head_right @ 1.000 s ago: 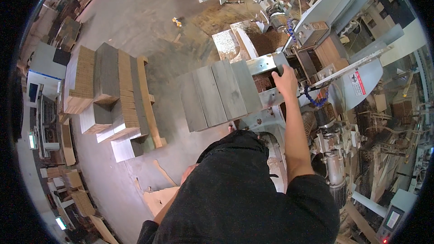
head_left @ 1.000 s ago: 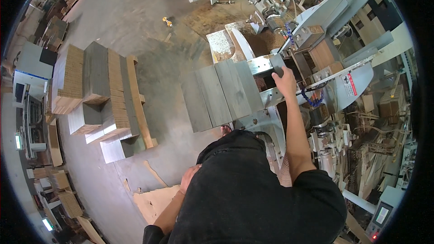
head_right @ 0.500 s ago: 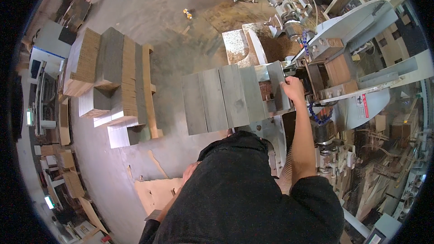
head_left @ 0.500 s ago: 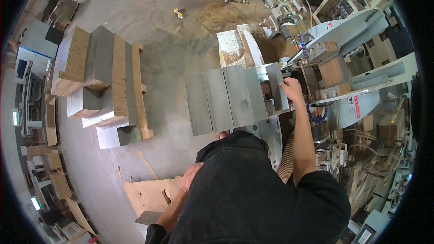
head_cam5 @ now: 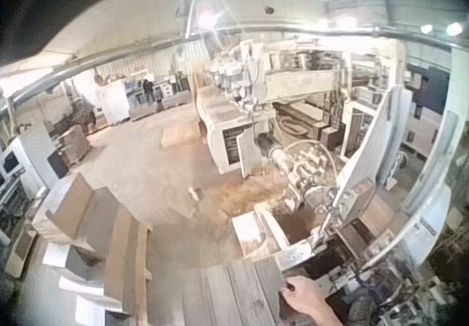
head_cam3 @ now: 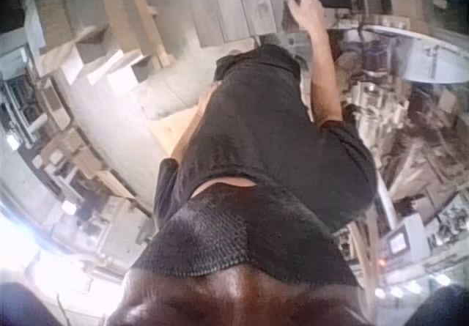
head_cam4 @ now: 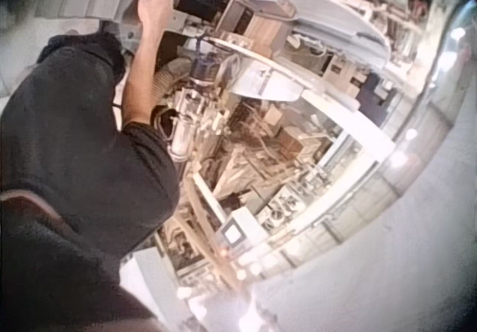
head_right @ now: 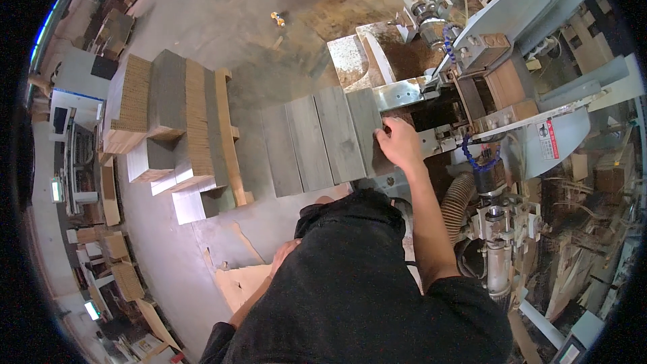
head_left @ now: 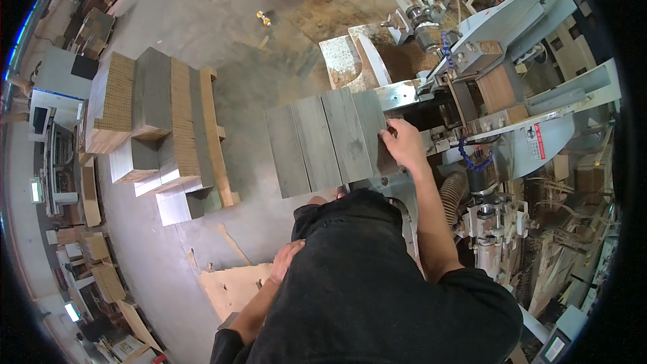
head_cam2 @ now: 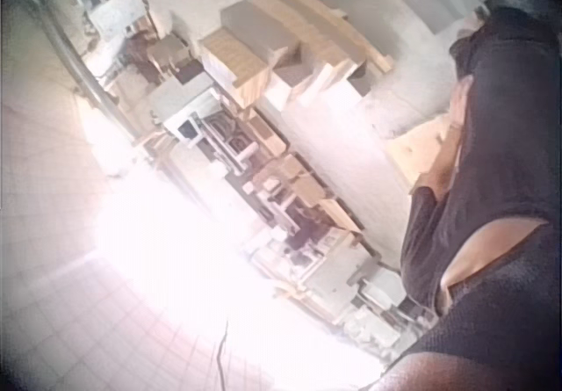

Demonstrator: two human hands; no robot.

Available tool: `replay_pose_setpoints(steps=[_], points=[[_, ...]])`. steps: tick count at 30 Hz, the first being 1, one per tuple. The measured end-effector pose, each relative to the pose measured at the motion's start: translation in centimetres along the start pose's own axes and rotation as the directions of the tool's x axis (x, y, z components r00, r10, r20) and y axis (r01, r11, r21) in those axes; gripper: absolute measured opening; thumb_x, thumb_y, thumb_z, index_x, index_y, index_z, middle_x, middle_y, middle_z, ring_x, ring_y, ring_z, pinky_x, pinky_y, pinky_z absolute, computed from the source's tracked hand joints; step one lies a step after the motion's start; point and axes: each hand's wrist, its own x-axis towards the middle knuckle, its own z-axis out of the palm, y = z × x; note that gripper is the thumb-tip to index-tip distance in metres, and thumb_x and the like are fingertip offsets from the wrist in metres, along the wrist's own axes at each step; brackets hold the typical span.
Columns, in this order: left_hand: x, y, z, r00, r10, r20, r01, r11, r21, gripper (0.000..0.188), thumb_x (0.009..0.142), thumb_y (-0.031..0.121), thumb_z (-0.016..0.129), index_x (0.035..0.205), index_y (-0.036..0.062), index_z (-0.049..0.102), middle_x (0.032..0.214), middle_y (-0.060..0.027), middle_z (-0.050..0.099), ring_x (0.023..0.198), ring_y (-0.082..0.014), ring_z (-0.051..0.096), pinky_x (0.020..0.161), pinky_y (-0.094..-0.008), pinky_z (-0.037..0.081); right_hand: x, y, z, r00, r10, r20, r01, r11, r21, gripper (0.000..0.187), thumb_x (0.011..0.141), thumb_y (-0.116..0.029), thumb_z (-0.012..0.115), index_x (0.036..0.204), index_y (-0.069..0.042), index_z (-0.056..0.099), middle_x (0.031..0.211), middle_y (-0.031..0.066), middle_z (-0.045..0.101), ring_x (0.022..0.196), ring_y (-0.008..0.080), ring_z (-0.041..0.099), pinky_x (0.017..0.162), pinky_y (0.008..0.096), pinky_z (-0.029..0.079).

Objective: The person feeds wooden blocks into a woodworking machine. They pick up rectangular blocks from a stack, position them at the machine's entry point, and push them into the feed mechanism.

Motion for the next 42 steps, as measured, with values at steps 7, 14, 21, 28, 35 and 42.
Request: replay_pose_setpoints(steps=[7, 14, 21, 28, 35, 42], points=[[0.3, -1.3, -0.1, 0.999, 0.045, -0.005, -0.045, 0.998, 0.044, 0.045, 0.087, 0.017, 0.054, 0.128, 0.0004, 0.047, 0.122, -0.0224, 0.057, 0.106, -0.04, 0.058, 0.091, -0.0448, 0.048, -2.0, 0.9, -1.5, 0.971, -0.167, 0.17, 0.168, 0.986, 0.013, 0.062, 0.073, -0.027, 0.074, 0.126, -0.003, 0.052, 0.112, 0.0216, 0.06, 0.104, 0.0385, 0.058, 0.088, 0.0413, 0.047], [1.3, 0.7, -1.0, 0.999, 0.038, 0.005, -0.039, 0.998, 0.056, 0.045, 0.087, 0.016, 0.054, 0.128, -0.0009, 0.046, 0.122, -0.0234, 0.056, 0.105, -0.04, 0.058, 0.09, -0.0449, 0.048, -5.0, 0.4, -1.7, 0.943, -0.096, 0.32, 0.101, 0.995, 0.003, 0.08, 0.062, -0.016, 0.08, 0.132, -0.005, 0.044, 0.119, 0.0226, 0.059, 0.111, 0.0389, 0.056, 0.093, 0.0413, 0.045], [-0.2, 0.0, 0.0, 1.0, -0.001, -0.025, 0.003, 0.998, 0.06, 0.045, 0.087, 0.016, 0.055, 0.129, 0.0019, 0.047, 0.123, -0.0207, 0.056, 0.107, -0.0388, 0.057, 0.091, -0.0441, 0.047, -5.3, -0.3, -1.0, 0.974, -0.034, 0.222, 0.044, 0.998, -0.04, 0.068, 0.064, -0.011, 0.079, 0.125, -0.004, 0.05, 0.11, 0.0229, 0.062, 0.106, 0.0406, 0.057, 0.088, 0.0441, 0.046], [-0.8, -0.8, 0.1, 0.998, 0.063, 0.021, -0.064, 0.997, 0.045, 0.046, 0.088, 0.016, 0.055, 0.131, 0.0027, 0.046, 0.124, -0.0198, 0.056, 0.108, -0.0382, 0.057, 0.092, -0.0438, 0.047, -5.1, -0.2, -1.0, 0.978, -0.077, 0.192, 0.092, 0.993, -0.072, 0.062, 0.065, -0.012, 0.079, 0.121, -0.003, 0.053, 0.104, 0.0234, 0.064, 0.1, 0.0415, 0.059, 0.085, 0.0446, 0.047], [-1.6, -0.1, 0.6, 1.0, 0.012, 0.028, -0.014, 0.998, 0.067, 0.045, 0.088, 0.016, 0.055, 0.13, 0.0018, 0.046, 0.124, -0.0211, 0.056, 0.107, -0.0385, 0.058, 0.091, -0.0454, 0.047, -4.8, -0.6, -1.6, 0.947, 0.084, 0.311, -0.116, 0.99, 0.083, 0.073, 0.063, -0.015, 0.082, 0.127, 0.0, 0.05, 0.113, 0.0229, 0.062, 0.106, 0.0368, 0.06, 0.09, 0.0398, 0.047], [-2.5, -0.2, 1.4, 1.0, 0.0, 0.013, -0.001, 1.0, 0.026, 0.045, 0.091, 0.025, 0.051, 0.128, 0.0, 0.047, 0.122, -0.0226, 0.056, 0.106, -0.0398, 0.058, 0.091, -0.046, 0.047, -4.8, 0.5, -1.3, 0.967, 0.035, 0.252, -0.053, 0.997, 0.064, 0.068, 0.064, -0.009, 0.081, 0.124, 0.0, 0.052, 0.108, 0.0225, 0.063, 0.1, 0.0351, 0.062, 0.087, 0.0396, 0.048]])
